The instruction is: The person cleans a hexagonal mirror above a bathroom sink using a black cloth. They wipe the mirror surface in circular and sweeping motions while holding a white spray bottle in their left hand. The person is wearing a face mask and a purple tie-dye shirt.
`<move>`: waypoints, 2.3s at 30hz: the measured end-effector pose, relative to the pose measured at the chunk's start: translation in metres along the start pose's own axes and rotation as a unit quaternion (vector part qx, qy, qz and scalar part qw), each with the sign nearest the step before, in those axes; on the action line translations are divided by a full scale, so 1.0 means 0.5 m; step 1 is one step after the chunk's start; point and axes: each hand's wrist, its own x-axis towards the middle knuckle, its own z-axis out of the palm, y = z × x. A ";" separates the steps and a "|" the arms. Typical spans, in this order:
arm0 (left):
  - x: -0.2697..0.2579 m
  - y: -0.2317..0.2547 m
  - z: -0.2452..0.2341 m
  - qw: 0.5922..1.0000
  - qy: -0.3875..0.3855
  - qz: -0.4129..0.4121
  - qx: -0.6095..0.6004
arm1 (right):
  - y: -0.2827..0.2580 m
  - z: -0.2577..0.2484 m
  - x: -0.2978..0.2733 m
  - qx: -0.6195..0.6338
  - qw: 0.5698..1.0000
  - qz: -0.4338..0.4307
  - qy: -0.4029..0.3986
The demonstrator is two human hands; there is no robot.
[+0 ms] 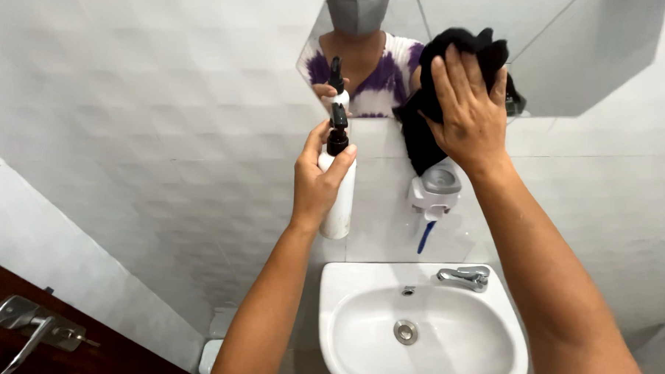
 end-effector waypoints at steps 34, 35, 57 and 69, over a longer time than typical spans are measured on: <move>-0.021 0.009 0.131 0.999 0.031 -0.023 0.020 | 0.020 0.040 0.032 0.043 0.994 0.070 0.070; -0.024 0.007 0.130 0.999 0.031 -0.025 0.018 | 0.017 0.038 0.017 0.034 0.998 0.056 0.017; -0.037 -0.015 0.145 0.999 0.020 -0.013 0.028 | 0.053 0.030 -0.078 -0.023 0.987 -0.154 0.032; -0.031 -0.030 0.126 0.999 0.025 0.015 0.035 | 0.147 0.023 -0.103 0.029 0.997 -0.029 0.067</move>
